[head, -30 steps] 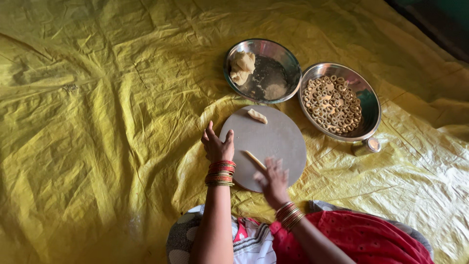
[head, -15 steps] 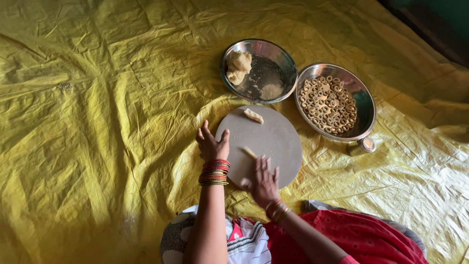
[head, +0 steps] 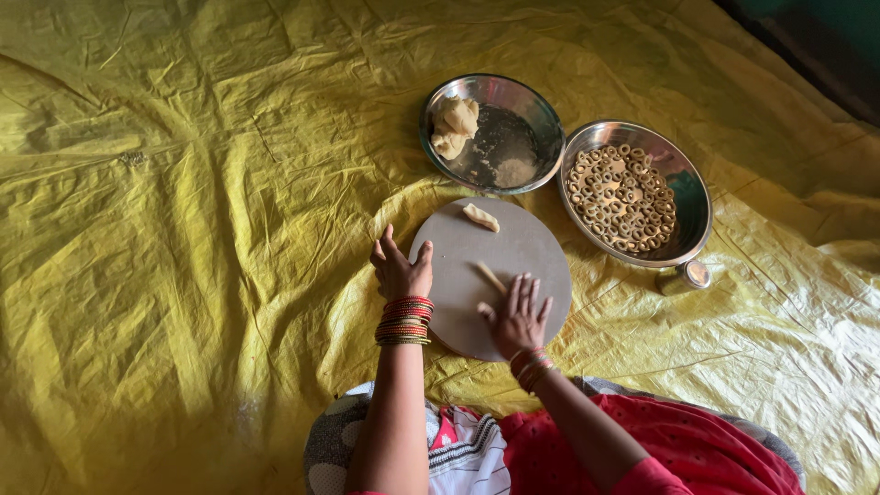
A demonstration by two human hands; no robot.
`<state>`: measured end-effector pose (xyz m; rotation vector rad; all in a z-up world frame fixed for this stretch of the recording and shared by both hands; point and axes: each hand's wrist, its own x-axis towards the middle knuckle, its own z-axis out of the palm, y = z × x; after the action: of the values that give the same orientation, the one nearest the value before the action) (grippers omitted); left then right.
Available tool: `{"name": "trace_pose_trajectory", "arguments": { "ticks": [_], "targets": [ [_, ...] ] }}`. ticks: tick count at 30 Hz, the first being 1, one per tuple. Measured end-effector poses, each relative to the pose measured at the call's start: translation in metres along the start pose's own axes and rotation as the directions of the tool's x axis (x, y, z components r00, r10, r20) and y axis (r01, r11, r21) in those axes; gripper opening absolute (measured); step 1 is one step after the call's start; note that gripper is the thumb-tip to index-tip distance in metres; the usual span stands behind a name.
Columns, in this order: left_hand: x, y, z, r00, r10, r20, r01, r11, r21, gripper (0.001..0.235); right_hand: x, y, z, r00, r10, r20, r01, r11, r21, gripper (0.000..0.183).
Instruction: The person rolls small pieces of dough into thin ropes on a round board, then joins the ends to form rings and places them into a metal bowl. The process is repeated with multiple pieces of dough.
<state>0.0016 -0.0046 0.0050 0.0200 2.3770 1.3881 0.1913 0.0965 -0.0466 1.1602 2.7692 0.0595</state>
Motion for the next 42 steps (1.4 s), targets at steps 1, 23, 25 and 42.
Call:
{"name": "trace_pose_trajectory", "arguments": {
  "ticks": [1, 23, 25, 42],
  "targets": [
    [0.0, 0.001, 0.0, 1.0, -0.001, 0.0, 0.001, 1.0, -0.002, 0.087, 0.002, 0.002, 0.001, 0.996, 0.014, -0.089, -0.009, 0.998, 0.059, 0.099],
    [-0.002, -0.004, 0.005, 1.0, 0.03, -0.004, -0.029, 0.999, 0.017, 0.087, 0.031, 0.041, 0.013, 0.995, 0.055, -0.077, -0.035, 0.969, 0.243, 0.091],
    [-0.002, -0.002, 0.007, 0.999, 0.045, -0.012, -0.045, 0.999, 0.02, 0.087, 0.055, 0.062, 0.011, 0.98, 0.165, -0.112, -0.106, 0.908, 0.405, 0.088],
    [-0.008, 0.007, 0.0, 0.999, 0.039, 0.029, -0.041, 0.998, 0.054, 0.089, 0.021, -0.022, -0.013, 0.877, -0.396, -0.27, 0.246, 0.855, -0.456, 0.102]
  ]
}}
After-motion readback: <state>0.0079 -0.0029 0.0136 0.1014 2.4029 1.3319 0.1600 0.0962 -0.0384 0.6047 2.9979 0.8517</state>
